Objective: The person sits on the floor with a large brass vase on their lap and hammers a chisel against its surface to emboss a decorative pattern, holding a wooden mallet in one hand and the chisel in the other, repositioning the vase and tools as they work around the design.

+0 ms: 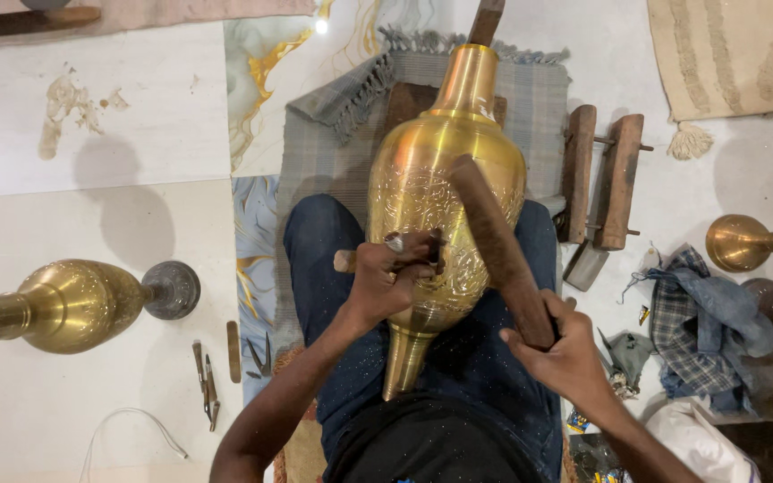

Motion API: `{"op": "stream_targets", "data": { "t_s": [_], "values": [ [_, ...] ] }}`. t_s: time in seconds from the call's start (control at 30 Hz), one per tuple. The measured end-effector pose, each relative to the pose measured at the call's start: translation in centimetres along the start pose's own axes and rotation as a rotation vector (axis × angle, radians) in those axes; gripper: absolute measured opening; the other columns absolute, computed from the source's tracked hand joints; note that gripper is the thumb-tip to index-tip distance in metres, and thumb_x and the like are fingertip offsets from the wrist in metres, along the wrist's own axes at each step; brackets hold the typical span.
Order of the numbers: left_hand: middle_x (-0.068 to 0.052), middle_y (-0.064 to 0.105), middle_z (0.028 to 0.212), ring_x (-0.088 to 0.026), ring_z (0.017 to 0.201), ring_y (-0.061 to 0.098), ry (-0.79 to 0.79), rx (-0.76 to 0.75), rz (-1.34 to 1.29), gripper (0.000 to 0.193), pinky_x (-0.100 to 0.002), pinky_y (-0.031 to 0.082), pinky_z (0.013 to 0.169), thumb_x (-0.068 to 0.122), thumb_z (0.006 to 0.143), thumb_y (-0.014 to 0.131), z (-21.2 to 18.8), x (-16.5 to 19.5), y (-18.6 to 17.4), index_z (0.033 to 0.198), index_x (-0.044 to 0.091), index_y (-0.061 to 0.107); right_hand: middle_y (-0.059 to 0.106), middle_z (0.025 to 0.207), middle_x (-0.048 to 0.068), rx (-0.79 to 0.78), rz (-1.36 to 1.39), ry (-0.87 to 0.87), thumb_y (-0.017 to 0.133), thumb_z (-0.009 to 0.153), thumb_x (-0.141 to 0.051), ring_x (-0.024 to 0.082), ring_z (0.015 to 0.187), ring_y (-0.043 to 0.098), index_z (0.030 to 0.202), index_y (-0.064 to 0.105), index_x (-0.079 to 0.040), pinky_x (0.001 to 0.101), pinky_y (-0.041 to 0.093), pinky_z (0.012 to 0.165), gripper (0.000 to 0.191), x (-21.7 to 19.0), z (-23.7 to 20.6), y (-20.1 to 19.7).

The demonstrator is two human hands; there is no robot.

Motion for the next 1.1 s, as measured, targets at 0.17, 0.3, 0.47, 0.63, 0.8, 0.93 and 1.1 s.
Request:
{"op": "stream_targets", "data": {
  "t_s": [0.17, 0.3, 0.47, 0.63, 0.8, 0.93, 1.1],
  "values": [
    [-0.015, 0.075, 0.117, -0.024, 0.106, 0.077, -0.166, 0.003, -0.111, 0.047, -0.034, 0.066, 0.094, -0.012, 0.086, 0.067, -0.3, -1.0, 0.4, 0.132, -0.005, 0.064, 0.066, 0.068, 0.003, 0.071, 0.188, 0.005, 0.086, 0.074, -0.011, 0.010, 0.058, 0.060, 0.100, 0.067, -0.003, 0.0284, 0.049, 0.053, 0.033, 3.3, -1.1, 2.1],
    [-0.018, 0.076, 0.114, -0.024, 0.100, 0.078, 0.033, -0.076, 0.067, 0.049, -0.032, 0.066, 0.088, -0.014, 0.087, 0.063, 0.3, 0.7, 0.6, 0.134, 0.000, 0.064, 0.071, 0.074, 0.003, 0.085, 0.173, -0.119, 0.086, 0.074, -0.012, 0.008, 0.065, 0.065, 0.100, 0.069, -0.001, 0.0266, 0.053, 0.058, 0.033, 2.7, -1.3, 2.2],
    [-0.013, 0.077, 0.091, -0.027, 0.075, 0.075, 0.179, -0.159, 0.512, 0.058, -0.035, 0.060, 0.066, -0.008, 0.074, 0.067, 0.2, 1.6, 1.0, 0.127, 0.014, 0.070, 0.071, 0.069, 0.008, 0.112, 0.004, -0.026, 0.089, 0.071, -0.010, 0.008, 0.062, 0.061, 0.095, 0.070, 0.002, 0.0269, 0.051, 0.058, 0.033, 2.0, -0.8, 1.1],
    [-0.004, 0.075, 0.081, -0.021, 0.068, 0.073, 0.193, -0.233, 0.577, 0.053, -0.035, 0.057, 0.060, -0.006, 0.080, 0.069, 0.8, 1.4, 1.8, 0.127, 0.017, 0.072, 0.072, 0.078, 0.008, 0.180, -0.016, -0.188, 0.085, 0.073, -0.010, 0.007, 0.072, 0.061, 0.110, 0.069, 0.004, 0.0257, 0.052, 0.065, 0.042, -0.9, -0.7, -1.0],
    [-0.005, 0.077, 0.095, -0.021, 0.072, 0.073, 0.289, -0.199, 0.498, 0.053, -0.033, 0.057, 0.061, -0.005, 0.078, 0.071, 0.8, 2.1, 1.5, 0.127, 0.017, 0.068, 0.069, 0.070, 0.009, 0.216, -0.100, -0.130, 0.084, 0.077, -0.013, 0.009, 0.063, 0.062, 0.101, 0.066, 0.000, 0.0279, 0.052, 0.058, 0.032, -2.5, -0.4, -2.7],
    [-0.002, 0.073, 0.083, -0.021, 0.066, 0.069, 0.221, -0.262, 0.572, 0.050, -0.035, 0.053, 0.059, -0.005, 0.074, 0.072, 0.7, 0.9, 1.7, 0.117, 0.022, 0.069, 0.069, 0.071, 0.013, 0.077, -0.563, -0.260, 0.080, 0.067, -0.005, 0.011, 0.059, 0.060, 0.103, 0.068, -0.004, 0.0352, 0.046, 0.054, 0.038, -5.1, -0.2, -2.3],
    [-0.006, 0.073, 0.082, -0.023, 0.063, 0.068, 0.227, -0.234, 0.458, 0.063, -0.035, 0.053, 0.054, -0.008, 0.072, 0.068, 0.5, 0.7, 1.2, 0.129, 0.018, 0.069, 0.069, 0.074, 0.015, 0.129, -0.415, -0.192, 0.077, 0.072, -0.009, 0.028, 0.061, 0.067, 0.105, 0.063, -0.003, 0.0398, 0.052, 0.055, 0.037, -5.7, -0.5, -2.4]
  ]
}}
Point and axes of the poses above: each hand's wrist, its own z-axis towards the middle knuckle, its own y-axis out of the palm, x = y × z, the point moved 8 cm from there along z, towards the middle knuckle
